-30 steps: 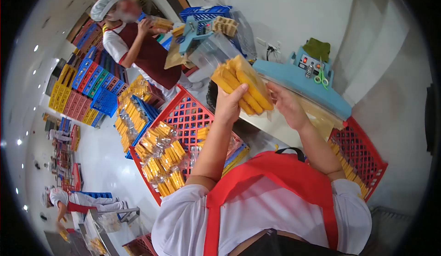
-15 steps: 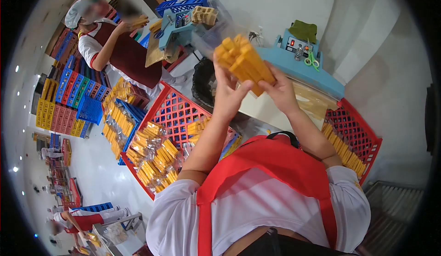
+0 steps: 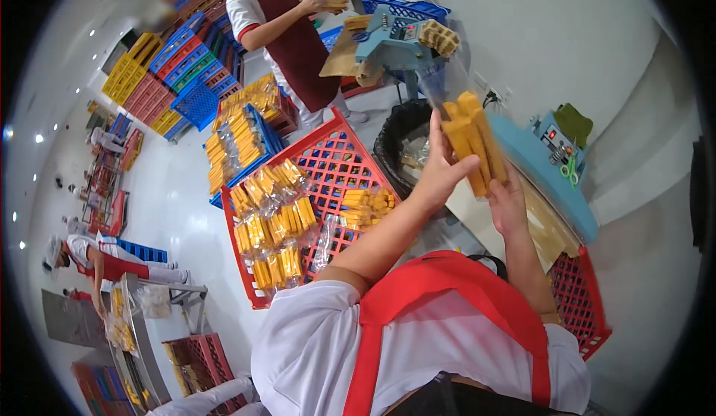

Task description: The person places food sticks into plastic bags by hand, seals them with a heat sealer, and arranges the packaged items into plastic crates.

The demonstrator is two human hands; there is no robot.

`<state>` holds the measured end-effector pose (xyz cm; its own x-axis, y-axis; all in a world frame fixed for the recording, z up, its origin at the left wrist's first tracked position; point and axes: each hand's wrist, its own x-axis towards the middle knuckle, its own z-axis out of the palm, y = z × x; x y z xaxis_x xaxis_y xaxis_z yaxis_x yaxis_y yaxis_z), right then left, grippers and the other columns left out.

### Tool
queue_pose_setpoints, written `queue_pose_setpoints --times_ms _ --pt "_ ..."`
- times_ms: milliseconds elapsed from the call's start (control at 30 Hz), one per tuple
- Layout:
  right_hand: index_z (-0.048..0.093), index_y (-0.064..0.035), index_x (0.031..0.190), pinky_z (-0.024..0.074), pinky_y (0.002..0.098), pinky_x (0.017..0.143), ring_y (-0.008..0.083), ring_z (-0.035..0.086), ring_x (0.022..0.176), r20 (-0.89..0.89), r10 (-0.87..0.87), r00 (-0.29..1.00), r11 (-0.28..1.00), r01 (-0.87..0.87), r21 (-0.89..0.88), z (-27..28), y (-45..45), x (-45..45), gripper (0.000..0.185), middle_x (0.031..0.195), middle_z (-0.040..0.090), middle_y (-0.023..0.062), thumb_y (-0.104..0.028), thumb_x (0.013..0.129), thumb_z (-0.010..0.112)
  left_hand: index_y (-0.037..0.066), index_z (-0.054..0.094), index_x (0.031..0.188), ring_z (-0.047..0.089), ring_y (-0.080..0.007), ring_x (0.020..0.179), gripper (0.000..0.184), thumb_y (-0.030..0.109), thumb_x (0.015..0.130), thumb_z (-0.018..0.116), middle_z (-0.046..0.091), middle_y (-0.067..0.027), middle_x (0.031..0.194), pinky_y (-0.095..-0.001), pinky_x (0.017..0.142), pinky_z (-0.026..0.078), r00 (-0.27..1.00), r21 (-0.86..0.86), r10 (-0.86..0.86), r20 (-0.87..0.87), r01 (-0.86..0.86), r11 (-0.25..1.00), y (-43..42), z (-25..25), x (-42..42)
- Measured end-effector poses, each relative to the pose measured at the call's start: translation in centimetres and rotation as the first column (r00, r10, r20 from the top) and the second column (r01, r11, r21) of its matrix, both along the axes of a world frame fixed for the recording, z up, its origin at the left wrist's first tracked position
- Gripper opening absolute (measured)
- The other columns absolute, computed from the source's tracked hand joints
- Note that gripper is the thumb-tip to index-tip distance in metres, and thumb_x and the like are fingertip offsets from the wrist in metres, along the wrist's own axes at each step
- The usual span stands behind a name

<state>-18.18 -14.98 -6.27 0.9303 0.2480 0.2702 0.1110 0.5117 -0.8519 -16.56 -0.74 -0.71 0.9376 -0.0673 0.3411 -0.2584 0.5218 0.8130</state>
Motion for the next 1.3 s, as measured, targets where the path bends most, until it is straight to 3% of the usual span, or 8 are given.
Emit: queue_pose_setpoints --times_ms 100,233,500,667,733,833,967,1300 --pt "0.023 -0.0021 0.129 0.0346 0.0287 0.090 0.0159 0.042 0.110 0.124 -0.072 0.990 0.995 0.080 -0.060 0.1 0.1 0.1 0.060 0.122 0.041 0.0086 -0.029 0.083 0.051 0.011 -0.002 0.134 0.036 -0.0201 0.114 0.094 0.010 0.069 0.066 0.031 -0.0116 0.126 -0.0328 0.094 0.030 0.996 0.055 0.084 0.002 -0.084 0.995 0.5 0.0 0.1" --pt "0.023 -0.0032 0.130 0.0298 0.0288 0.095 0.0156 0.038 0.113 0.014 0.134 0.991 0.980 -0.134 0.148 1.3 -1.1 0.2 0.056 0.123 0.040 0.0083 -0.026 0.085 0.048 0.009 0.006 0.134 0.037 -0.0187 0.112 0.092 0.009 0.067 0.068 0.035 -0.0093 0.125 -0.0326 0.094 0.031 0.907 -0.239 -0.421 -0.033 0.402 0.884 2.4 0.7 -0.4" --pt "0.022 -0.0027 0.130 0.0277 0.0282 0.096 0.0157 0.035 0.116 0.015 -0.082 0.997 0.997 0.082 0.006 1.5 -0.2 0.0 0.052 0.127 0.035 0.0072 -0.015 0.085 0.046 0.009 0.034 0.127 0.040 -0.0179 0.105 0.062 0.015 0.073 0.063 0.036 -0.0115 0.120 -0.0278 0.081 0.038 0.946 0.517 0.203 0.252 -0.309 0.798 1.4 -3.6 0.9" --pt "0.020 -0.0014 0.131 0.0260 0.0289 0.097 0.0154 0.034 0.117 0.252 -0.209 0.945 0.948 0.260 -0.185 1.3 -1.1 0.1 0.058 0.128 0.033 0.0089 -0.007 0.081 0.050 0.004 0.039 0.123 0.040 -0.0194 0.109 0.043 0.009 0.082 0.050 0.038 -0.0111 0.120 -0.0276 0.087 0.035 0.903 0.598 0.173 0.392 -0.394 0.698 0.1 -2.9 0.2" --pt "0.019 -0.0012 0.131 0.0269 0.0281 0.096 0.0172 0.035 0.117 0.405 -0.268 0.874 0.847 0.414 -0.333 1.1 -1.7 -0.5 0.064 0.129 0.032 0.0125 -0.006 0.078 0.054 0.001 0.024 0.130 0.040 -0.0207 0.110 0.053 0.004 0.082 0.047 0.037 -0.0110 0.123 -0.0283 0.089 0.034 0.990 0.395 -0.086 0.111 0.035 0.918 -1.0 -2.9 -0.1" --pt "0.020 -0.0007 0.130 0.0301 0.0281 0.094 0.0212 0.038 0.116 0.529 -0.380 0.758 0.572 0.643 -0.510 -2.4 -2.5 -0.6 0.064 0.127 0.036 0.0169 -0.006 0.077 0.055 0.004 0.010 0.133 0.041 -0.0195 0.109 0.062 -0.003 0.081 0.044 0.039 -0.0106 0.122 -0.0289 0.089 0.034 0.995 0.441 -0.078 0.056 0.045 0.896 -3.0 -6.3 0.0" --pt "0.022 0.0006 0.129 0.0331 0.0295 0.091 0.0249 0.042 0.113 0.316 -0.480 0.818 0.654 0.574 -0.494 -8.7 -3.7 -0.7 0.063 0.123 0.040 0.0196 -0.007 0.077 0.055 0.001 0.005 0.133 0.042 -0.0198 0.110 0.065 -0.003 0.080 0.044 0.041 -0.0141 0.119 -0.0281 0.088 0.035 0.983 0.611 -0.167 0.074 0.088 0.787 -3.8 -14.3 2.0" --pt "0.055 -0.0022 0.099 0.0428 0.0330 0.074 0.0297 0.054 0.088 0.542 -0.513 0.666 0.238 0.716 -0.656 -4.0 -4.7 -1.3 0.024 0.100 0.052 0.0222 -0.016 0.080 0.050 -0.005 0.053 0.102 0.049 -0.0173 0.095 0.024 0.010 0.085 0.045 0.052 -0.0124 0.102 -0.0266 0.079 0.039 0.979 0.870 0.016 0.205 -0.190 0.455 -5.4 -8.3 0.3"
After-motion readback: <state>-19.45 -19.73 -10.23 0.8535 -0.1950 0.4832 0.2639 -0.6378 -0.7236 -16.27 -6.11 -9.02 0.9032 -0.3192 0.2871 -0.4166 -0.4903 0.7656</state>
